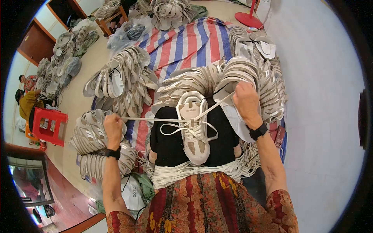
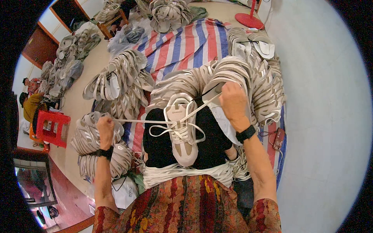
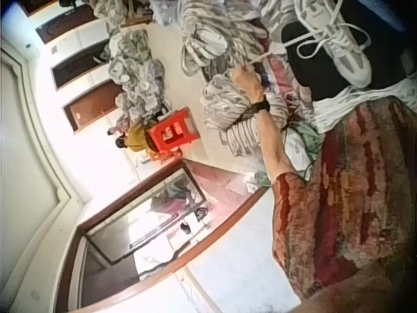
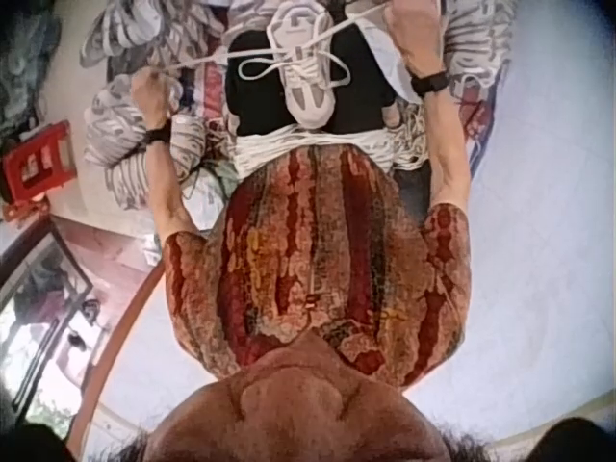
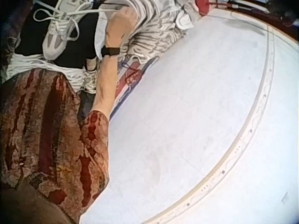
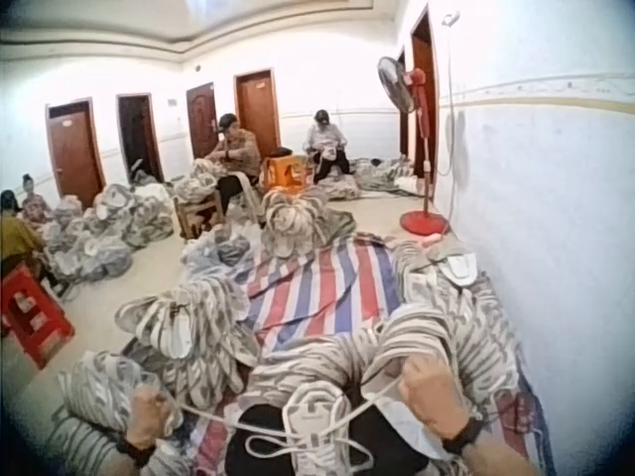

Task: Lacing a white sneaker while sitting in a workshop surrounded by shoe uppers.

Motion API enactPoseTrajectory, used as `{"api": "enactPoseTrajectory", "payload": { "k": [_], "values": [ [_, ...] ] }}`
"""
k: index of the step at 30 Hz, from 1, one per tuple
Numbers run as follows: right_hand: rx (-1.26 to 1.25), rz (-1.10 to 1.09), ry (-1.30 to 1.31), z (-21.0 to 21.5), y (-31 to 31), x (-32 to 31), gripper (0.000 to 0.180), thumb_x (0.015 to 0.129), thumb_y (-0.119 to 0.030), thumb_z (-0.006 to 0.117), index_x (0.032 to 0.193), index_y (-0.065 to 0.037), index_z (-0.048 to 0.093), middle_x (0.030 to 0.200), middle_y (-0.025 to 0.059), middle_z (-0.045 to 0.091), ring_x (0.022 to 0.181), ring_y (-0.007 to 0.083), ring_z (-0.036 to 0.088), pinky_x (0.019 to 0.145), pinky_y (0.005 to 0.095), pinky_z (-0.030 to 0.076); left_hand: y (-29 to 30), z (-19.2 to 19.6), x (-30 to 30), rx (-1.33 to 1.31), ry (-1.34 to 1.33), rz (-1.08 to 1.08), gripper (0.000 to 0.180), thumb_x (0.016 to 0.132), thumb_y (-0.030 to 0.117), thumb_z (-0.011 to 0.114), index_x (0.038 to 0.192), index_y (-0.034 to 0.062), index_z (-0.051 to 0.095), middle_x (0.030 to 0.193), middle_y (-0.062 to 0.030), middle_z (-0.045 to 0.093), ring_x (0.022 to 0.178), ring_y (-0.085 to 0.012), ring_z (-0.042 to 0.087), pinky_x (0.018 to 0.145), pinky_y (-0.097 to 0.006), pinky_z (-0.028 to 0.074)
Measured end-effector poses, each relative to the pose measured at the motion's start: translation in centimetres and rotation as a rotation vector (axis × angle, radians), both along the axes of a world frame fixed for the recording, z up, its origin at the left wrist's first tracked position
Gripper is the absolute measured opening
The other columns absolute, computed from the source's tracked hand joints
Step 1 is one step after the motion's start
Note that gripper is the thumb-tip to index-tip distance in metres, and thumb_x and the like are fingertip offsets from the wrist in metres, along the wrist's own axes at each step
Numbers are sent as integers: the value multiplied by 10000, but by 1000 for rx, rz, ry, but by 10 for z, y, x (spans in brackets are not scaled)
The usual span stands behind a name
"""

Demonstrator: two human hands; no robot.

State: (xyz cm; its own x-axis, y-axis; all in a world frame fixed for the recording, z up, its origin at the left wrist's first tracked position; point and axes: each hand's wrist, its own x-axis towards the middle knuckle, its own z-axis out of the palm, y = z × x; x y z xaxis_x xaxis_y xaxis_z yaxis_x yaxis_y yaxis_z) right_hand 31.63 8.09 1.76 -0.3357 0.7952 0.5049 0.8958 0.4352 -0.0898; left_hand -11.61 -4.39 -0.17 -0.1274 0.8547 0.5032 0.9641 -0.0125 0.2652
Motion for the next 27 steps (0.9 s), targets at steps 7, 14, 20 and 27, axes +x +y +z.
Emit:
{"api": "enactPoseTrajectory", "payload": {
  "k": [7,14,20,27],
  "values": [
    [122,344,140,5,-66,-15,287,653,-36,586,938,-18,551,949,103,552,873,262,512,744,383,410,-1,-27,49,-106,-226,-344,150,670,0,600,816,23,575,771,-124,571,772,-318,530,698,-370,429],
    [-351,682,-76,-18,-124,-41,629,635,-55,634,1213,-33,389,841,104,524,921,269,471,853,374,345,29,-15,132,-355,-470,-592,181,779,48,600,941,19,525,780,-122,592,721,-248,581,637,-332,451],
    [-1188,395,1030,15,-107,-19,406,755,-48,580,1147,-40,477,731,-38,505,643,63,462,597,209,385,28,-11,139,-376,-734,-495,173,769,59,621,903,24,519,637,-37,531,561,-98,465,521,-229,383],
    [-954,316,688,-5,-65,-17,190,720,-93,630,901,-41,600,560,14,500,509,95,462,478,258,362,26,-13,134,-447,-929,-441,139,771,38,620,875,31,529,618,45,504,550,-19,432,493,-168,338]
  ]
}}
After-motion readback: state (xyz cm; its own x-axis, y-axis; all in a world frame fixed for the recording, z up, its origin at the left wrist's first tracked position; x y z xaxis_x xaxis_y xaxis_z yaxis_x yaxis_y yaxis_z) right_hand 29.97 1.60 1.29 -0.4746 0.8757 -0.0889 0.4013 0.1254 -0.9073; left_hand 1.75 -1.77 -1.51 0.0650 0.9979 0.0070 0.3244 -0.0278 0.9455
